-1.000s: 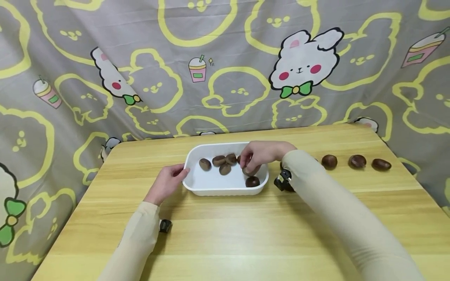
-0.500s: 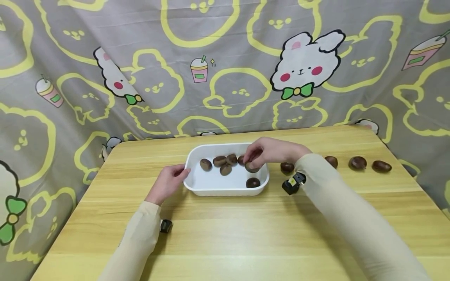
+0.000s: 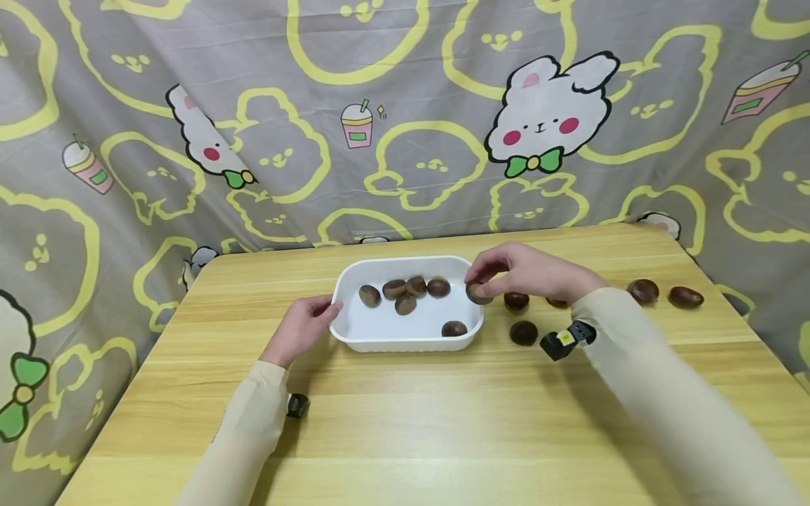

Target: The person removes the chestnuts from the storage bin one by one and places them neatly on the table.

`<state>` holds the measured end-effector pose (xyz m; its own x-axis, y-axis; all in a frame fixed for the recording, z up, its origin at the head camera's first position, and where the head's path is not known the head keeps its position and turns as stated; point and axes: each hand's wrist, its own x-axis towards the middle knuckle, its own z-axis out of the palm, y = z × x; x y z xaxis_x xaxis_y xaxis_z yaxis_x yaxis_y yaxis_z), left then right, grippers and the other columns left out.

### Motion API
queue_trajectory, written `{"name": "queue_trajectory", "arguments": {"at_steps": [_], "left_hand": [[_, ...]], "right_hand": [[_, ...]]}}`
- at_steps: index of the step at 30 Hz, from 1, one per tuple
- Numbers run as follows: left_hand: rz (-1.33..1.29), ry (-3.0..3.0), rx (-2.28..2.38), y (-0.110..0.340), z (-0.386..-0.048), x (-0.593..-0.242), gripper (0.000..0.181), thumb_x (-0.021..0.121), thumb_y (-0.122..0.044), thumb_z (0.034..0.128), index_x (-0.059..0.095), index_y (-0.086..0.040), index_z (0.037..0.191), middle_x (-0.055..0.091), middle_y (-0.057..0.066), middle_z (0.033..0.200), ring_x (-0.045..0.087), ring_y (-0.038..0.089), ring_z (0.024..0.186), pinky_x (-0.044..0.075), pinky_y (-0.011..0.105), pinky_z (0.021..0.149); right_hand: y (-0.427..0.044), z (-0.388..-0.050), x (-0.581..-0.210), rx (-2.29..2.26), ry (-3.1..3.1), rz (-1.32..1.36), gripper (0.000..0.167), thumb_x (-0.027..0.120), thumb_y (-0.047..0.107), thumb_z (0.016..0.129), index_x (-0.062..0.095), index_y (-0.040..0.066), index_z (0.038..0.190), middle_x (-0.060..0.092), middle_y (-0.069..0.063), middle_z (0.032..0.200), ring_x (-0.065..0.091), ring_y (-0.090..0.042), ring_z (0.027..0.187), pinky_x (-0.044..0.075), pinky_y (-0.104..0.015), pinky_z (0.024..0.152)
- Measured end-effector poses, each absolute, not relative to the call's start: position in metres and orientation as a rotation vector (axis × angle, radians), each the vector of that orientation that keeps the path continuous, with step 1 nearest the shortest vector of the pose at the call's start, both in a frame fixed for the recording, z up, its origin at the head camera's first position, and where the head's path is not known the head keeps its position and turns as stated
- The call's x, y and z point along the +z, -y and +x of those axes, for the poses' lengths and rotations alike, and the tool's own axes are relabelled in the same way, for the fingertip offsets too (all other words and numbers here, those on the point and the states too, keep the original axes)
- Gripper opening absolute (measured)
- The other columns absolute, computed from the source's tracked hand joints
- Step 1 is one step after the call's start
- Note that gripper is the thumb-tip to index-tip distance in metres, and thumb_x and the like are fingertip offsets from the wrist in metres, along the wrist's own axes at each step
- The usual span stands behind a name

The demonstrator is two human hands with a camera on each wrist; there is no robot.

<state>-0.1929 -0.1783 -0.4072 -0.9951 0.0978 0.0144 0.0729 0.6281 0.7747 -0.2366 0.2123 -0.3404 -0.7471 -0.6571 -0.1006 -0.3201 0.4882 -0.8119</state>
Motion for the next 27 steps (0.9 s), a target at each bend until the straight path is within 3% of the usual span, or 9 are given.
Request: {"name": "queue_trajectory", "arguments": {"at_steps": [6,11,27], "left_hand": [[0.144,-2.800,1.331,0.179,-0.193,-0.408,0.034,0.058,-0.021,0.1000,0.067,0.001,0.124,0.070,0.013,0.107,0.064,0.021,0.096,0.051,0.041,0.087],[0.136,-2.793,1.322,0.179,-0.193,-0.408,0.034,0.057,-0.023,0.1004,0.067,0.000,0.124,0.070,0.013,0.107,0.063,0.021,0.094,0.051,0.041,0.085],[0.130,-2.800,1.305,0.179,-0.192,-0.407,0.035,0.056,-0.025,0.1008,0.067,-0.001,0.124,0.070,0.011,0.107,0.062,0.021,0.093,0.051,0.040,0.086]], "right_hand": [[-0.233,-0.224,-0.339,-1.171,-2.366,-0.765,0.027,0.073,0.021,0.091,0.069,0.008,0.114,0.068,-0.005,0.107,0.063,-0.023,0.095,0.050,-0.030,0.079],[-0.250,-0.216,-0.341,-1.150,-2.434,-0.737,0.024,0.073,0.021,0.091,0.070,0.012,0.112,0.068,-0.002,0.108,0.061,-0.020,0.096,0.050,-0.029,0.074],[-0.298,-0.190,-0.370,-1.104,-2.595,-0.647,0.022,0.070,0.017,0.093,0.071,0.011,0.113,0.066,0.000,0.112,0.059,-0.010,0.102,0.045,-0.023,0.083]]}}
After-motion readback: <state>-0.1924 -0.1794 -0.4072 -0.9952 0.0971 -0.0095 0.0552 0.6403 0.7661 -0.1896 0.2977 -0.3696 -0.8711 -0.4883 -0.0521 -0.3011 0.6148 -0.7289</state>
